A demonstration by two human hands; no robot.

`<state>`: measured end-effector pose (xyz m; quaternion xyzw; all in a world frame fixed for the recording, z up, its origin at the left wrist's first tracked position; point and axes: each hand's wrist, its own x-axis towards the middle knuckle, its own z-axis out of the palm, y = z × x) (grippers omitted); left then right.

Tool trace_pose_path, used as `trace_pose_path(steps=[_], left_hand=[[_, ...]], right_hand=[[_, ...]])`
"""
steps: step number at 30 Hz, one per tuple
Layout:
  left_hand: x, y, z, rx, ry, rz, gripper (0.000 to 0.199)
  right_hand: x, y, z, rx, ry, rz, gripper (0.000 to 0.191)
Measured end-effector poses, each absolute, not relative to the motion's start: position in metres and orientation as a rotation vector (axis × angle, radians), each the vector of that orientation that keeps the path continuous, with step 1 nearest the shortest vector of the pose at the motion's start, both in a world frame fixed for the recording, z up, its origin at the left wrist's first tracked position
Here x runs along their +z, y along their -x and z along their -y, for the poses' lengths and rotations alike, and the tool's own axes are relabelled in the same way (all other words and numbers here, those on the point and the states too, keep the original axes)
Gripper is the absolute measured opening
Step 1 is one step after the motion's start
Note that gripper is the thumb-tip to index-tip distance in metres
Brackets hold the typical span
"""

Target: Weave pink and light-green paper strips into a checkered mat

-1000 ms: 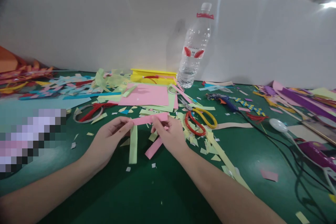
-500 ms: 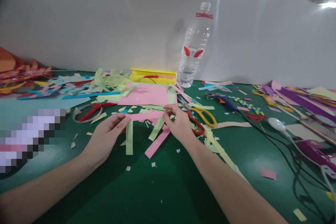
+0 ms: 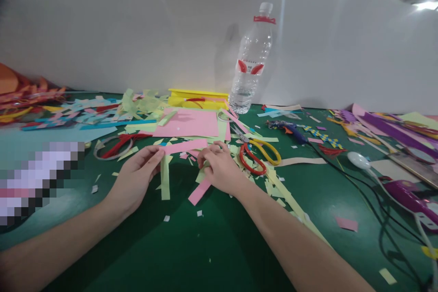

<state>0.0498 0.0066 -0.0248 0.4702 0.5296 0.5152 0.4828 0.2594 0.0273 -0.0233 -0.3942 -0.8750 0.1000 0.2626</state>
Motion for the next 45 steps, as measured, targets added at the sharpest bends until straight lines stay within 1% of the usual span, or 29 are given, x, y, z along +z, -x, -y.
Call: trace_pose_path(steps=[5,12,19,21,27,38,45], left_hand=[[-0.0225,-0.0506,-0.0069,1.269,-1.127,-1.298,0.030],[-0.0208,-0.0507,-0.0073,1.306,-1.087,-1.291,0.035],[-0.0210,-0.0508,-0.0065,1.295,-1.077,-1.301,0.036],[-0.0219,-0.0511,-0.0070,1.299,-1.087,-1.300,0.034],[-0.0241,-0.0510,-0.0075,1.307,-1.098,-1.293,0.029],[-0.0210,-0.0510,-0.0058,1.296,-1.089,-1.300,0.031],[-0.0208,-0.0519,-0.0066,1.295,-1.076,-1.300,0.032]], right_hand=[[-0.0259,-0.2578,-0.0270,0.211,1.052,2.270,0.026],[-0.0241,-0.2560,-0.0229,0.069,1.133,1.914,0.029],[-0.0251,-0.2580,-0.0223,0.347,1.189,1.702,0.035],[-0.0245,-0.2589,-0.0223,0.350,1.175,1.669,0.036],[-0.0210,-0.2596,-0.0224,0.291,1.124,1.697,0.030],[-0.0234,-0.2580,-0.0257,0.565,1.269,1.452,0.034],[-0.0231,-0.2577,-0.0256,0.647,1.153,1.461,0.034]])
